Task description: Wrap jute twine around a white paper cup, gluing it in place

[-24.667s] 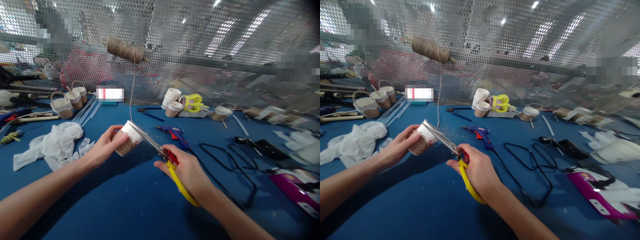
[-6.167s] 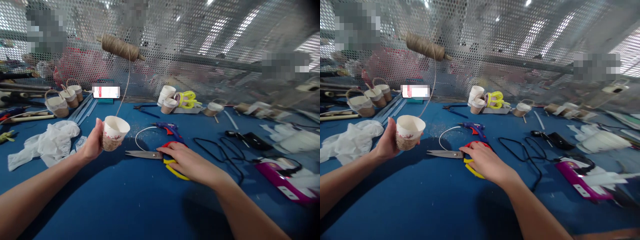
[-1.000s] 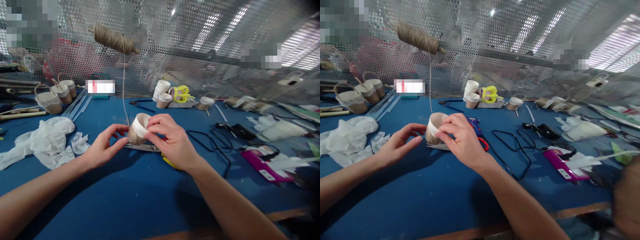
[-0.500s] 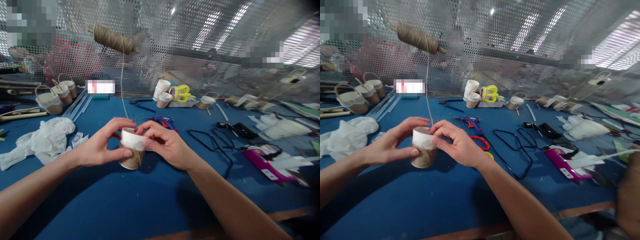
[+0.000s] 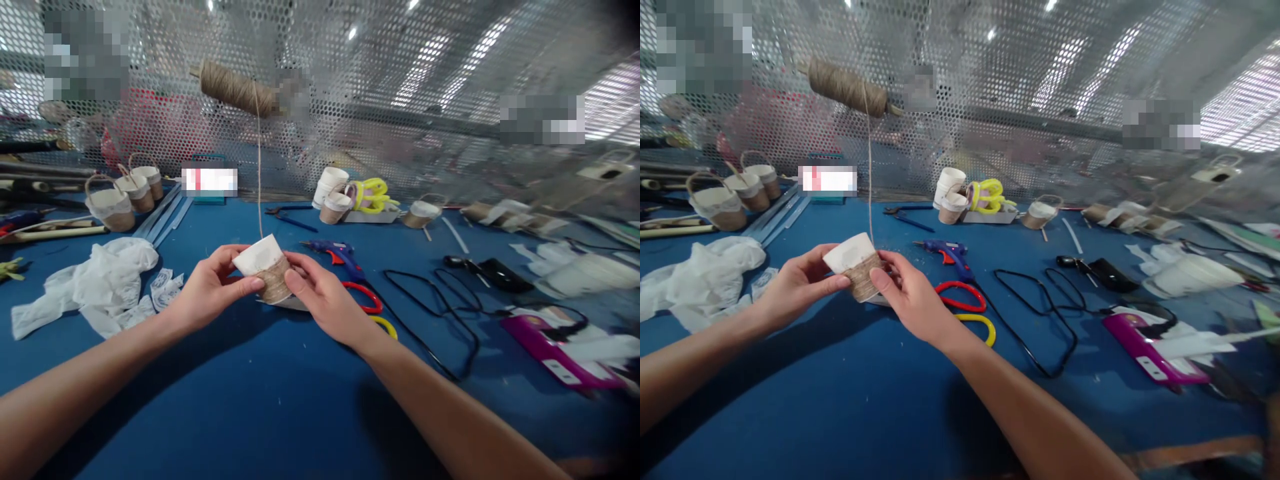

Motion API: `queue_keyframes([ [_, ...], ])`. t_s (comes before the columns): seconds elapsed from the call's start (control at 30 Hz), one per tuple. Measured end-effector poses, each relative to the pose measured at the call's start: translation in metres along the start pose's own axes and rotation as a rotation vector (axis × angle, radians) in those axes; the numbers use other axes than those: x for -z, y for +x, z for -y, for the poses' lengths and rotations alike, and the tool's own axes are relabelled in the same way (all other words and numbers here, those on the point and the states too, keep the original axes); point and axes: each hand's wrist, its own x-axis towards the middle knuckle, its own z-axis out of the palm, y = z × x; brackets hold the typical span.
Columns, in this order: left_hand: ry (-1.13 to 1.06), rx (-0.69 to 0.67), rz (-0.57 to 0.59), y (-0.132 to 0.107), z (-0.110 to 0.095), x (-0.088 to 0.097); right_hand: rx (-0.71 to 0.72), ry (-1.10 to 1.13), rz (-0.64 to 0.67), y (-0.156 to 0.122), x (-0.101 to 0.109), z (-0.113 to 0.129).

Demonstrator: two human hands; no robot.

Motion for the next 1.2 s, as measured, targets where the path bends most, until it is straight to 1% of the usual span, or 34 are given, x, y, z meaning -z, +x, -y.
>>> queue_keyframes([
  [0.1,-0.027,0.054,0.026,-0.003,0.003,-0.005,-0.017,-0.002,-0.026,0.0,-0.003,-0.004],
  [0.2,-0.006,0.098,0.058,-0.006,0.004,-0.009,-0.016,-0.077,-0.056,-0.002,-0.007,-0.008],
  [0.27,0.009,0.116,0.051,-0.007,0.005,-0.009,-0.013,-0.107,-0.042,-0.004,-0.009,-0.009],
  [0.33,0.036,0.127,0.04,-0.006,0.005,-0.008,-0.003,-0.135,-0.014,-0.003,-0.006,-0.006],
  [0.4,0.083,0.131,0.027,-0.004,0.005,-0.005,-0.034,-0.302,-0.046,0.003,0.006,-0.001],
  [0.43,0.117,0.132,0.024,-0.003,0.005,-0.003,-0.067,-0.431,-0.1,0.007,0.016,0.001],
  [0.47,0.17,0.117,0.024,-0.002,0.005,-0.001,-0.151,-0.638,-0.159,0.012,0.027,0.002],
  [0.53,0.328,0.076,0.039,-0.001,0.005,0.002,-0.247,-0.785,-0.255,0.022,0.054,0.0],
  [0.6,0.433,0.042,0.078,-0.001,0.006,0.003,-0.373,-0.901,-0.279,0.032,0.079,-0.01],
  [0.67,0.445,-0.003,0.112,-0.002,0.008,0.003,-0.508,-0.985,-0.222,0.038,0.097,-0.025],
  [0.73,0.424,-0.033,0.139,-0.003,0.01,0.001,-0.596,-1.042,-0.164,0.043,0.106,-0.038],
  [0.77,0.406,-0.02,0.156,-0.004,0.01,-0.001,-0.627,-1.066,-0.148,0.044,0.108,-0.043],
  [0.8,0.372,0.023,0.165,-0.004,0.011,-0.002,-0.651,-1.086,-0.142,0.045,0.109,-0.047],
  [0.87,0.275,0.173,0.206,-0.004,0.011,-0.006,-0.686,-1.116,-0.142,0.045,0.109,-0.05],
  [0.93,0.237,0.283,0.232,-0.003,0.011,-0.009,-0.707,-1.134,-0.137,0.043,0.11,-0.05],
  [0.97,0.243,0.309,0.234,-0.001,0.01,-0.009,-0.711,-1.14,-0.126,0.042,0.11,-0.049],
  [1.1,0.283,0.286,0.193,0.006,0.009,-0.011,-0.68,-1.16,-0.038,0.038,0.114,-0.049],
  [1.2,0.239,0.249,0.136,0.012,0.006,-0.011,-0.608,-1.184,-0.034,0.034,0.113,-0.047],
])
